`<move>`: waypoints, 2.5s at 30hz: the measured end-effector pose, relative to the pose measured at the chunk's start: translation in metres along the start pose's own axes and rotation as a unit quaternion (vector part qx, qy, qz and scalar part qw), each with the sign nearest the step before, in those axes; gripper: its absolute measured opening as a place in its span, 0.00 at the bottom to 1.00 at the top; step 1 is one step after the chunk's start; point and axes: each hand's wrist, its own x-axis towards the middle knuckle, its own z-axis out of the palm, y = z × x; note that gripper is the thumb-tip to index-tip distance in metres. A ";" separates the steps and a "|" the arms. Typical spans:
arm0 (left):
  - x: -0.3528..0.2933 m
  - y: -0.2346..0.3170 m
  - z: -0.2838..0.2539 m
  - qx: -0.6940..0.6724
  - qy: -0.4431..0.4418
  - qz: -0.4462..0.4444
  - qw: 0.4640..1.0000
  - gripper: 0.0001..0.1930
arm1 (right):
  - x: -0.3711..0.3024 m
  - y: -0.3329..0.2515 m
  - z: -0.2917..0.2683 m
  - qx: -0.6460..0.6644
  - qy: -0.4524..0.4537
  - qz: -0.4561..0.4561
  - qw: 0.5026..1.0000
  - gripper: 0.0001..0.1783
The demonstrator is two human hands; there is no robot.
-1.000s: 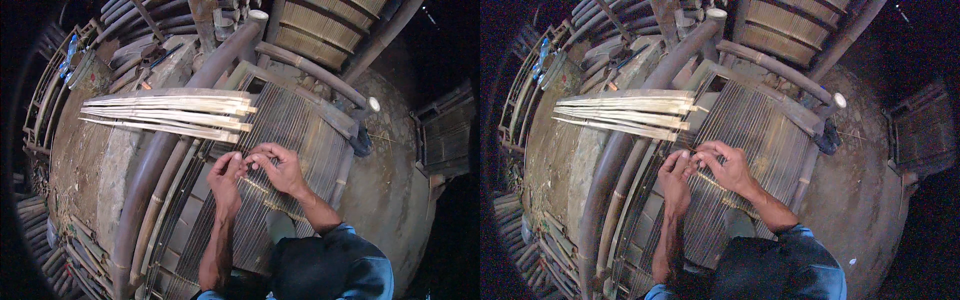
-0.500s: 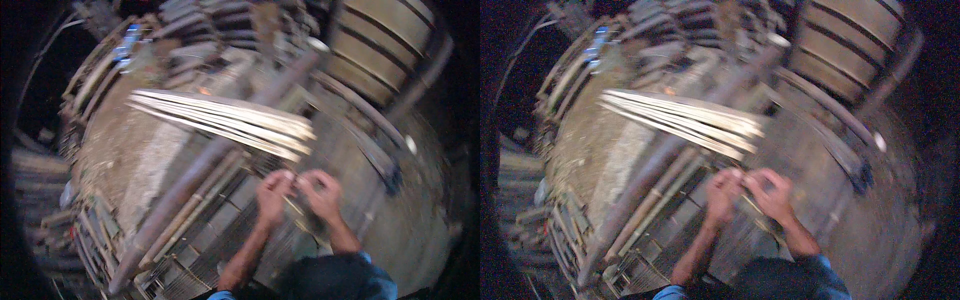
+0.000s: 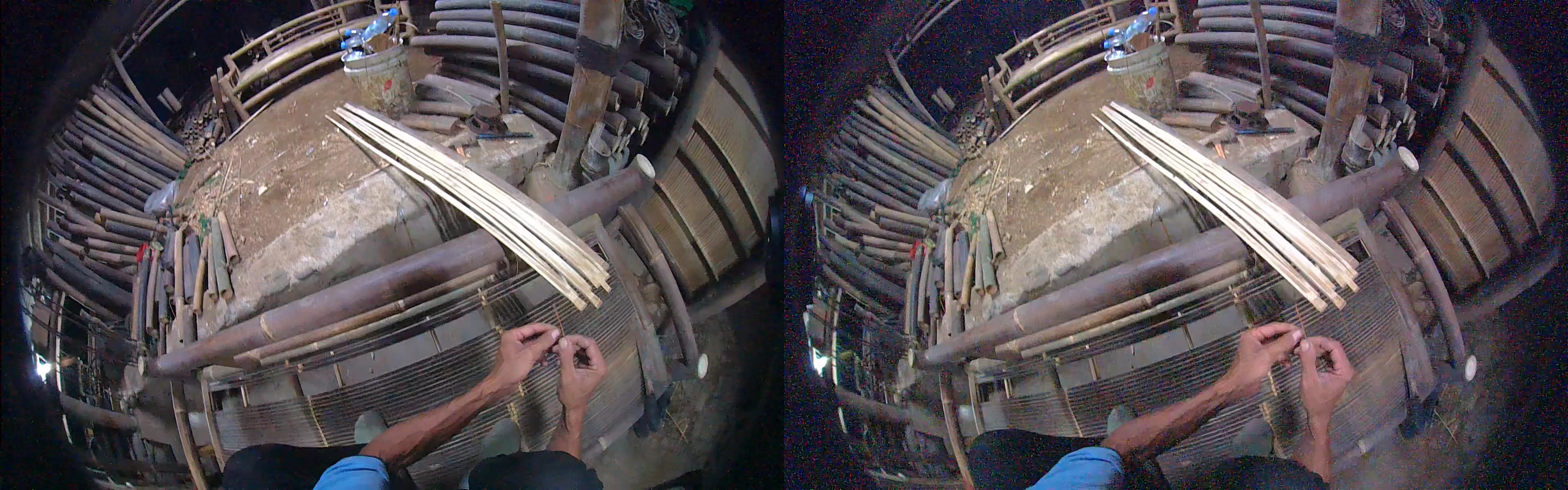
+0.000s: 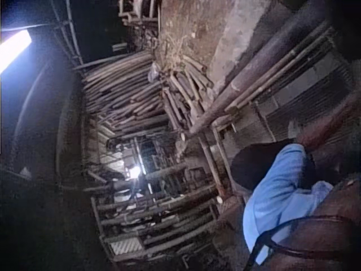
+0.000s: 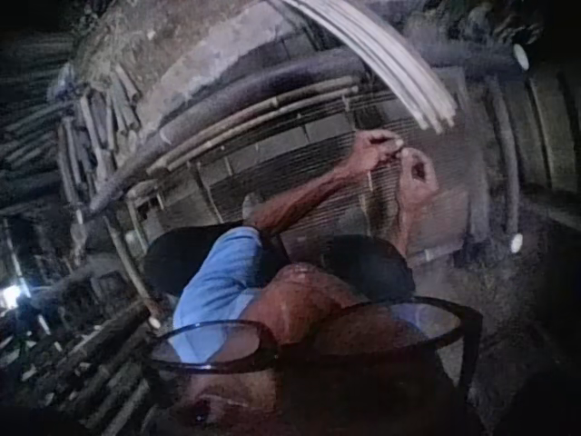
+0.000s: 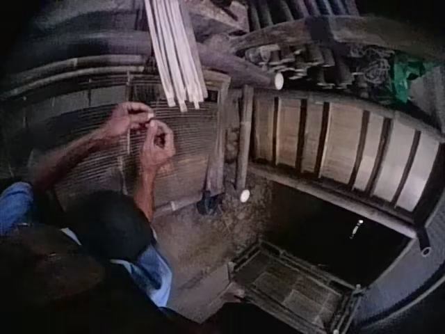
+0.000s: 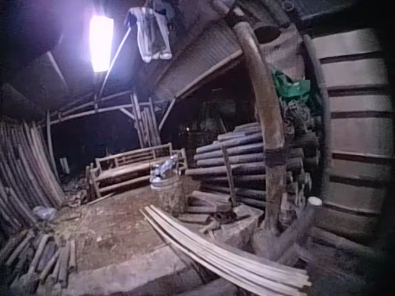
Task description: The person weaves thin bamboo strips into a large mat using a needle and thread, interlacing the strips through vertical supports and securing them.
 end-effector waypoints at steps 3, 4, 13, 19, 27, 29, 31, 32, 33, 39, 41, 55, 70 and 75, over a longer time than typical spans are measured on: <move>-0.002 0.003 0.004 0.004 -0.006 -0.006 1.000 0.13 | -0.002 -0.007 0.000 0.017 -0.006 0.014 1.000 0.03; -0.004 0.003 0.003 0.001 -0.004 -0.008 1.000 0.13 | -0.004 -0.009 0.001 0.013 -0.010 0.011 1.000 0.03; -0.006 0.001 0.008 -0.005 0.015 -0.011 1.000 0.11 | -0.004 -0.007 0.000 -0.012 0.018 0.020 1.000 0.05; -0.002 0.020 -0.001 -0.077 0.024 -0.032 0.996 0.10 | 0.010 -0.020 0.013 -0.044 0.009 -0.042 0.998 0.05; -0.009 0.018 0.015 -0.139 0.030 -0.056 0.988 0.12 | 0.000 -0.013 0.002 0.037 0.005 0.000 0.999 0.05; -0.011 0.021 0.014 -0.144 0.025 -0.055 0.988 0.12 | -0.003 -0.012 0.003 0.021 0.001 -0.022 1.000 0.05; -0.012 0.026 0.012 -0.137 0.030 -0.063 0.988 0.12 | -0.004 -0.012 0.006 0.018 0.005 -0.020 1.000 0.04; -0.013 0.027 0.012 -0.136 0.028 -0.063 0.988 0.12 | -0.005 -0.012 0.008 0.014 0.007 -0.016 1.000 0.04; -0.014 0.030 0.011 -0.140 0.027 -0.065 0.988 0.12 | -0.005 -0.012 0.009 0.016 0.008 -0.019 1.000 0.04; -0.013 0.037 0.014 -0.164 0.012 -0.053 0.985 0.11 | 0.000 -0.017 0.012 0.039 0.029 -0.028 0.998 0.03; -0.014 0.041 0.014 -0.173 0.004 -0.046 0.984 0.11 | 0.002 -0.022 0.009 0.018 -0.020 -0.013 1.000 0.04; -0.021 0.051 0.021 -0.168 0.019 -0.020 0.985 0.12 | 0.000 -0.025 0.012 0.038 0.001 -0.031 0.999 0.03; -0.024 0.053 0.015 -0.182 0.023 -0.013 0.983 0.12 | -0.006 -0.031 0.012 0.009 -0.021 -0.010 1.000 0.03; -0.026 0.055 0.012 -0.172 0.022 -0.021 0.985 0.12 | -0.007 -0.032 0.014 0.012 -0.023 -0.007 1.000 0.03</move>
